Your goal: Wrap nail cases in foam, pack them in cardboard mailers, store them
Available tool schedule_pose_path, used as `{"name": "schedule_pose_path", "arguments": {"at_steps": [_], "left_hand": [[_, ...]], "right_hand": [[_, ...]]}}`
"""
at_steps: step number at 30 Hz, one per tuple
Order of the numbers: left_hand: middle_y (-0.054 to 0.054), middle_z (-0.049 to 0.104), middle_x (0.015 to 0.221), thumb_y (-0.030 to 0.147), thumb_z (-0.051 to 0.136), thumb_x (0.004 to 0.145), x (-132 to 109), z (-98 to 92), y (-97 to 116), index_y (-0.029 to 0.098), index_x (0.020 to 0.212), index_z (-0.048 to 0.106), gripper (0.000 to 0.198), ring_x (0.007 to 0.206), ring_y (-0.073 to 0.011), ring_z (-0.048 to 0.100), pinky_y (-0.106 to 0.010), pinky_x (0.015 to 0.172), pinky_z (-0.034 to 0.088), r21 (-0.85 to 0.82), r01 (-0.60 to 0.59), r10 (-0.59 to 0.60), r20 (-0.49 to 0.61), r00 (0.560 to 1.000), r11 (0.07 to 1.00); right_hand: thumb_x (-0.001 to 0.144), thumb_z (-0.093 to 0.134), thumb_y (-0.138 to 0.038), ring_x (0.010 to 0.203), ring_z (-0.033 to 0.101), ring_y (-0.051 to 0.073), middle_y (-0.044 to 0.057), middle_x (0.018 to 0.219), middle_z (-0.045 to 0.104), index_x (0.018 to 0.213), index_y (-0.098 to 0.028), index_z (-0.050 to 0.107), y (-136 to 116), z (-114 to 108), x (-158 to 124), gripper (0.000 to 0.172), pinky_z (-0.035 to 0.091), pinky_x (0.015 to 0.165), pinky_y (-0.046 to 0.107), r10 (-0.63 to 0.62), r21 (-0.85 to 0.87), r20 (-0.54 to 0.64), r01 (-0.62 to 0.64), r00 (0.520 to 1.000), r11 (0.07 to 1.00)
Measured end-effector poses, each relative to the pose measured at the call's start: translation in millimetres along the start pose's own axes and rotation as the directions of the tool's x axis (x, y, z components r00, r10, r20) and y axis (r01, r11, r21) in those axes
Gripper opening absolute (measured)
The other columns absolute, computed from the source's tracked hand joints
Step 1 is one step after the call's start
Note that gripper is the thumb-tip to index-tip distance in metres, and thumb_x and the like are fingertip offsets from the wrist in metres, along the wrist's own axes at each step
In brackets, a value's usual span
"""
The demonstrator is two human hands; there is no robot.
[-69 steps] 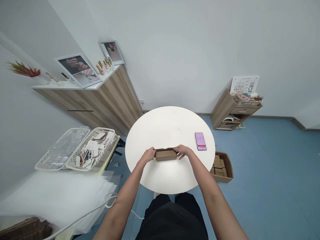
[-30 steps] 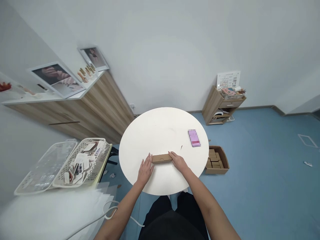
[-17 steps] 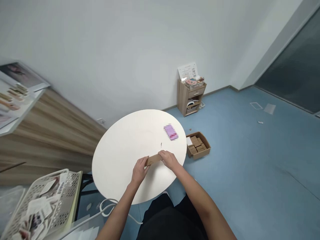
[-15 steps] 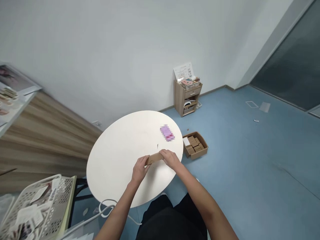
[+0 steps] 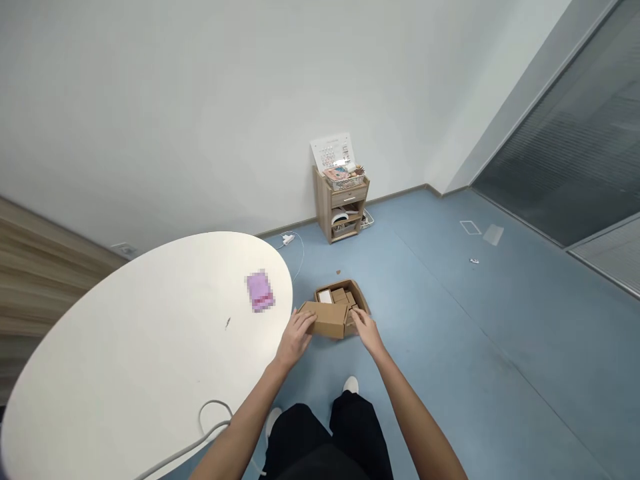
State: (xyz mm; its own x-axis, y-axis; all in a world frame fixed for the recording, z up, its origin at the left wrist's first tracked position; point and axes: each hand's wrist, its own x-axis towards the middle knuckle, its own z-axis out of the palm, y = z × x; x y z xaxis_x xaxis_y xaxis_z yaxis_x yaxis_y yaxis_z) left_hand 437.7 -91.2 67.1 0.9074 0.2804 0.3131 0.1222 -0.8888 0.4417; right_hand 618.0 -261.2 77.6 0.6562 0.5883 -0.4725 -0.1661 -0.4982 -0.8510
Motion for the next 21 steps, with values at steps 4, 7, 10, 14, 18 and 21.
{"name": "schedule_pose_path", "arguments": {"at_steps": [4,7,10,14,18,21], "left_hand": [[-0.009,0.061,0.128,0.007,0.041,0.086,25,49.2,6,0.022,0.132,0.051,0.049,0.123,-0.0231,0.053,-0.06,0.117,0.023,-0.015,-0.094,0.095,0.067,0.993,0.995],[-0.01,0.056,0.136,0.006,0.037,0.088,36,77.8,5,0.023,0.134,0.048,0.05,0.132,-0.0229,0.045,-0.059,0.118,0.019,0.01,-0.059,0.057,0.12,0.991,0.998],[-0.012,0.035,0.154,0.008,0.04,0.086,43,110.2,3,0.023,0.143,0.036,0.059,0.145,-0.0272,0.024,-0.062,0.116,0.018,0.071,0.149,-0.158,0.145,0.977,0.986],[-0.013,0.015,0.161,0.012,0.05,0.08,52,176.7,-9,0.022,0.15,0.022,0.076,0.148,-0.029,0.008,-0.059,0.115,0.023,0.073,0.334,-0.341,0.233,0.911,0.94],[-0.013,0.022,0.159,0.013,0.048,0.08,62,271.6,-60,0.02,0.148,0.028,0.071,0.147,-0.0267,0.017,-0.054,0.115,0.026,0.085,0.376,-0.377,0.396,0.837,0.923],[-0.014,0.026,0.157,0.01,0.046,0.078,67,349.7,-119,0.018,0.147,0.032,0.071,0.145,-0.0278,0.023,-0.055,0.114,0.028,0.16,0.398,-0.424,0.472,0.773,0.903]], "right_hand": [[0.084,0.058,-0.055,0.091,0.069,0.021,0.012,0.118,0.065,0.116,-0.019,0.061,13,-43,39,0.048,0.057,0.08,0.033,0.256,0.224,0.263,-0.317,0.93,0.922],[0.076,0.071,-0.043,0.09,0.07,0.02,0.011,0.111,0.068,0.103,-0.018,0.063,27,-58,68,0.038,0.056,0.084,0.032,0.299,0.302,0.357,-0.412,0.885,0.86],[0.073,0.074,-0.035,0.087,0.071,0.021,0.009,0.101,0.071,0.091,-0.02,0.059,52,-55,100,0.028,0.057,0.084,0.036,0.378,0.364,0.266,-0.456,0.887,0.812],[0.074,0.07,-0.04,0.086,0.071,0.021,0.006,0.094,0.071,0.094,-0.023,0.054,103,-25,154,0.031,0.058,0.08,0.035,0.468,0.374,0.028,-0.443,0.883,0.815],[0.076,0.061,-0.054,0.093,0.07,0.022,0.008,0.099,0.069,0.106,-0.023,0.052,169,16,236,0.044,0.058,0.078,0.035,0.401,0.255,-0.09,-0.368,0.911,0.894],[0.078,0.057,-0.055,0.097,0.068,0.023,0.007,0.098,0.068,0.114,-0.024,0.051,228,41,311,0.049,0.058,0.079,0.036,0.357,0.154,-0.128,-0.337,0.925,0.929]]}}
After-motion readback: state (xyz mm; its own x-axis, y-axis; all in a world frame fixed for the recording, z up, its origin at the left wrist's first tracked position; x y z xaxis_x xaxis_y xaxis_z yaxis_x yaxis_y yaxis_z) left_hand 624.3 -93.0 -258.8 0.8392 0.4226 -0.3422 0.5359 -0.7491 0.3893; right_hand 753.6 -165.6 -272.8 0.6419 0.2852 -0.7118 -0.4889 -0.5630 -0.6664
